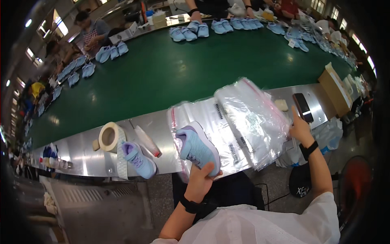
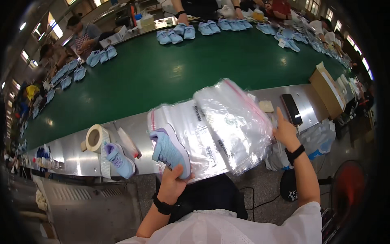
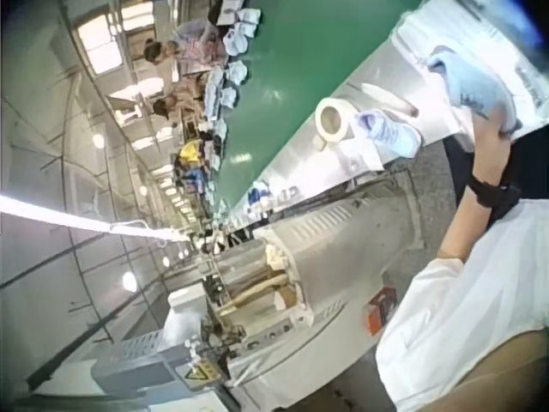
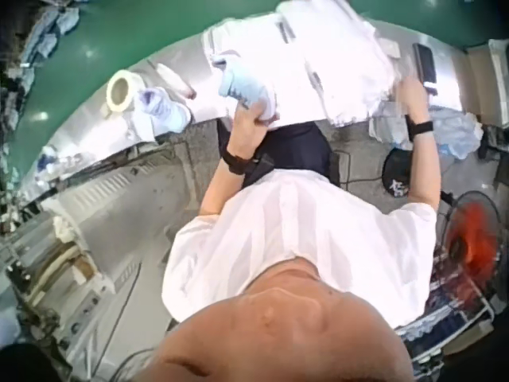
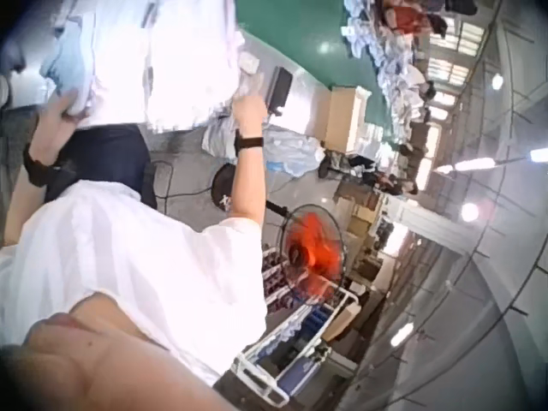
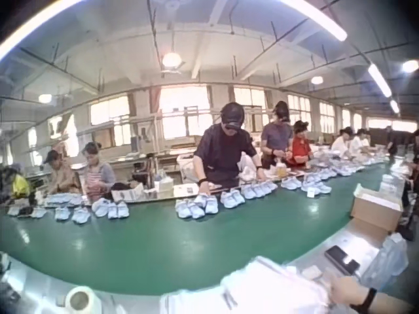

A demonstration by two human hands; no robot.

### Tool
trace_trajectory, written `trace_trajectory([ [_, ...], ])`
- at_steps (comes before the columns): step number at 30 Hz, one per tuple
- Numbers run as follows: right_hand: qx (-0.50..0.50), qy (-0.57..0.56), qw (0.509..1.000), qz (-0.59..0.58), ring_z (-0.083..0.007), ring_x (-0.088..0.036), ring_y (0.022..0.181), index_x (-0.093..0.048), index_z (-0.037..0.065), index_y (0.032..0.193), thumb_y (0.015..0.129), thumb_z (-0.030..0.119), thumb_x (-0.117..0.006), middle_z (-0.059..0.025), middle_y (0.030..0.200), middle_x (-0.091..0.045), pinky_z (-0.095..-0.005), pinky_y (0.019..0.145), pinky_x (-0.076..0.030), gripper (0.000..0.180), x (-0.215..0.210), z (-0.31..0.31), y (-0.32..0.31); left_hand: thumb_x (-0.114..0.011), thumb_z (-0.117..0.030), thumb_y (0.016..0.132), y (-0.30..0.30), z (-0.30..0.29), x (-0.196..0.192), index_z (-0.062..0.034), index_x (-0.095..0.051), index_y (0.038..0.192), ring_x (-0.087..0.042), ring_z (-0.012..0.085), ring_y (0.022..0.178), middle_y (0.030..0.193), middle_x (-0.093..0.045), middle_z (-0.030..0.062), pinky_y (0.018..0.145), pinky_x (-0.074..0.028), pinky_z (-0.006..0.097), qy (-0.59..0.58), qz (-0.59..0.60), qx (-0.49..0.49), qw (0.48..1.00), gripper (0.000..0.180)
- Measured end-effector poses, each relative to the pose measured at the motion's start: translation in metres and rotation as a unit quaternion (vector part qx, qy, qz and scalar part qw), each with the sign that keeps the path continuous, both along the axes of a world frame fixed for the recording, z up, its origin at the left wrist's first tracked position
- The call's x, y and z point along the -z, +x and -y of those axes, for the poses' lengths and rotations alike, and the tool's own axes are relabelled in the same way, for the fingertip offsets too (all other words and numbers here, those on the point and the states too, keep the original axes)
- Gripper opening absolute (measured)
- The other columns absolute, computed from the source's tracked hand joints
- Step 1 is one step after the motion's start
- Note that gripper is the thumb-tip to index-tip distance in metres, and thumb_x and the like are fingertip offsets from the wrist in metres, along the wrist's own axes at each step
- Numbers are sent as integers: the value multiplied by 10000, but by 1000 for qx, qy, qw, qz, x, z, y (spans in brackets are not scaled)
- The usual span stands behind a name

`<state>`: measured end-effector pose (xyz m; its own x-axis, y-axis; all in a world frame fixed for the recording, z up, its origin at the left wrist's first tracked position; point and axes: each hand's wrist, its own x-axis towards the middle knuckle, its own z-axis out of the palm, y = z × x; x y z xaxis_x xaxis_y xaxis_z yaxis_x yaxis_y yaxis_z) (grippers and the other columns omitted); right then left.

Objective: The person applies adhesive labels to clear plastic bags on a factory table. They then pick up a light blue sneaker, apply a substance to it using a syringe, and place it back on the table. The person continues to apply labels to more plastic bags.

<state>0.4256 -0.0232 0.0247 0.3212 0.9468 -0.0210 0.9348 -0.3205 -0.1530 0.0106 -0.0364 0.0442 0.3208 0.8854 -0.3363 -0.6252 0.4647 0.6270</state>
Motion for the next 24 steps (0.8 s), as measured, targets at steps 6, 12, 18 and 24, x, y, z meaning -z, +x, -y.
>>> trace_trajectory([
  [6,9,118,992,-30,-345,-600,738,-438,67,1240,756,138,-582,-184,978,-580,-422,675,-480,510,32,36,5,-638,-64,792,-6,6,-19,-35,-409,1180,-588,199,882,1018,-540,74,679,-552,364,49,-17,-35,998,451],
  [12,167,225,815,-508,-122,-577,705,-438,55,1250,825,117,-517,-57,914,-556,-233,520,-458,437,-29,63,12,-646,-52,783,-6,9,-24,-23,-420,1164,-581,204,887,1026,-531,81,681,-533,356,88,-67,-66,992,444],
  [18,-60,184,757,-624,-149,-604,766,-276,37,1386,758,-27,-540,-138,1258,-400,-225,574,-515,684,-115,85,-142,-623,-18,790,-4,13,-26,-15,-425,1158,-573,206,903,1038,-530,87,692,-531,360,111,-84,-103,985,418],
  [24,-209,7,712,-671,-137,-611,618,-399,-13,1311,863,-66,-411,-173,1216,-491,-219,528,-484,451,-104,91,-210,-610,-43,812,-10,16,-42,-24,-414,1178,-571,201,902,1044,-524,81,687,-532,359,88,-77,-154,981,416],
])
